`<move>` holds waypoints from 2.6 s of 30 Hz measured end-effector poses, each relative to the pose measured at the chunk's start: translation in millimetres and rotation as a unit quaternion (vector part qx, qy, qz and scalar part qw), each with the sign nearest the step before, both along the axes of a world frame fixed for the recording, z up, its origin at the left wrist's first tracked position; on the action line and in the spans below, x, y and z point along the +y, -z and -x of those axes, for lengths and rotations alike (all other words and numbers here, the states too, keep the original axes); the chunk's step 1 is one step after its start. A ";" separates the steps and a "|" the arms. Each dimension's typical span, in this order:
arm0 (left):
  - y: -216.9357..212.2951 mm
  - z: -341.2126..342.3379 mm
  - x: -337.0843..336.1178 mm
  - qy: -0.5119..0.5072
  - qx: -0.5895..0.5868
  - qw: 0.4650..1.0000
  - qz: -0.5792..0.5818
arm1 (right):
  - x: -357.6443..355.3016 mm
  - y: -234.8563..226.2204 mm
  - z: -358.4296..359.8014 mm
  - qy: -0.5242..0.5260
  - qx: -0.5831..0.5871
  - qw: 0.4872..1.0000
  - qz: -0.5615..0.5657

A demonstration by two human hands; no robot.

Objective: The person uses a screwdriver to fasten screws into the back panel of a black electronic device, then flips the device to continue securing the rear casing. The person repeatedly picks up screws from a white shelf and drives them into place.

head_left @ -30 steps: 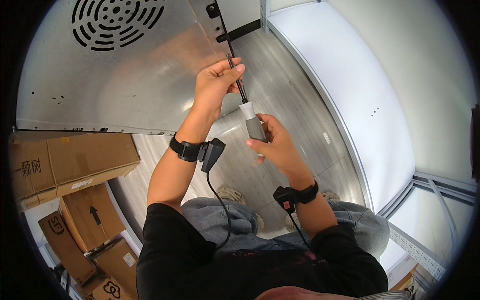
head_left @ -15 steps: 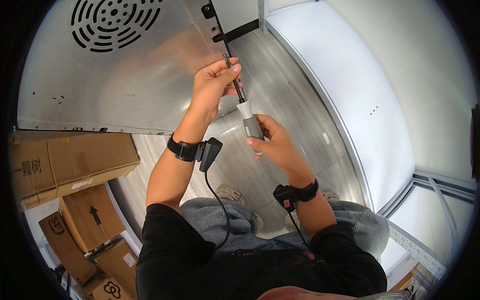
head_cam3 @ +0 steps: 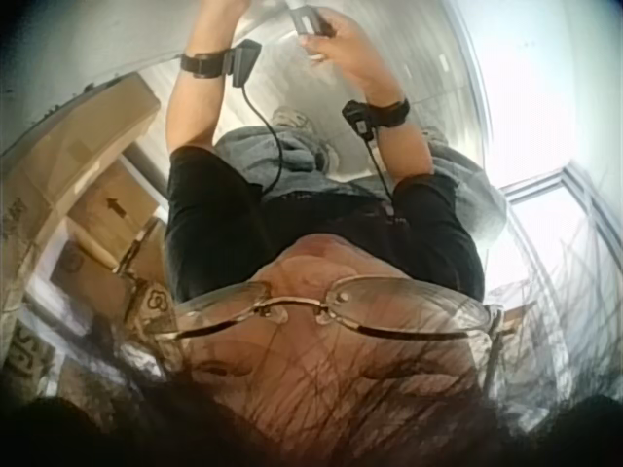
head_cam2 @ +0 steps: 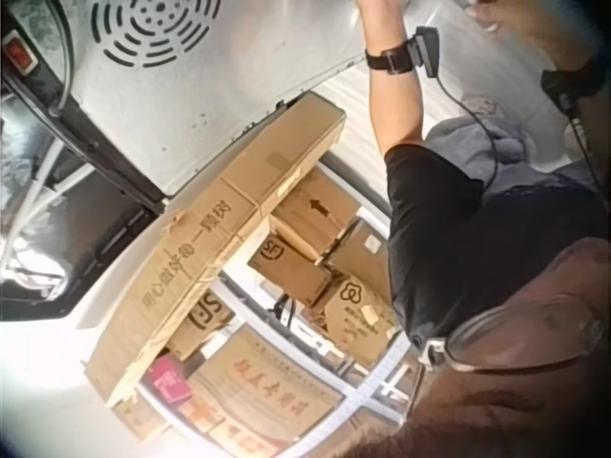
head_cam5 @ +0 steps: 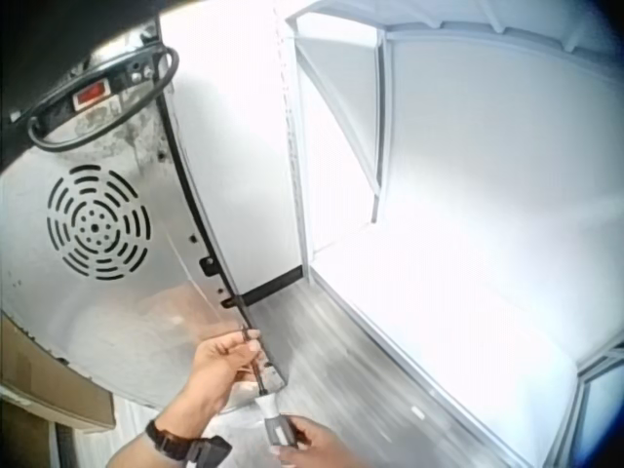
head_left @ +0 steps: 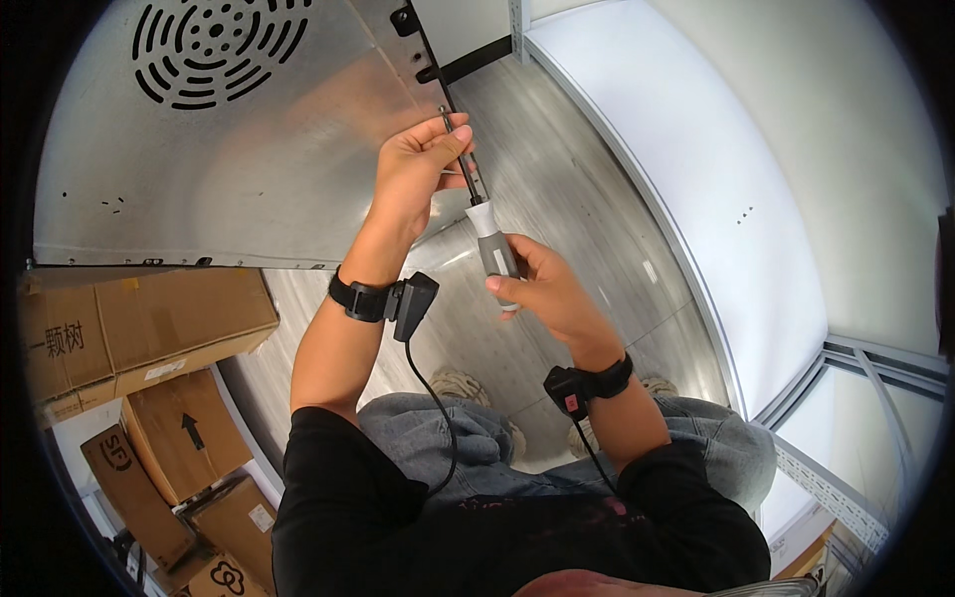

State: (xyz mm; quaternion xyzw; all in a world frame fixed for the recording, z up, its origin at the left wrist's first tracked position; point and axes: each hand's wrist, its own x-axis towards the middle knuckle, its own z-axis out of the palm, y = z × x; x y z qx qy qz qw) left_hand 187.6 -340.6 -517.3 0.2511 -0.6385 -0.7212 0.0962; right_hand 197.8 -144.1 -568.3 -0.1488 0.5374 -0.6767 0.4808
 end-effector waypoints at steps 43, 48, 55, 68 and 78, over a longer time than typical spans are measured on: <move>157.8 173.2 242.2 0.292 -0.015 0.949 -0.120 | 194.8 123.3 18.0 0.529 -0.119 0.837 -0.075; 209.3 205.1 314.3 0.340 -0.007 0.939 0.049 | 223.1 145.0 2.8 0.606 -0.143 0.778 -0.079; 269.5 236.7 354.6 0.296 0.089 0.852 0.423 | 230.1 146.6 3.0 0.645 -0.165 0.744 -0.058; 267.8 230.6 366.3 0.241 0.084 0.837 0.484 | 229.0 149.2 2.8 0.638 -0.167 0.749 -0.065; 269.6 226.7 357.0 0.255 0.136 0.838 0.464 | 220.7 142.1 4.2 0.623 -0.159 0.763 -0.069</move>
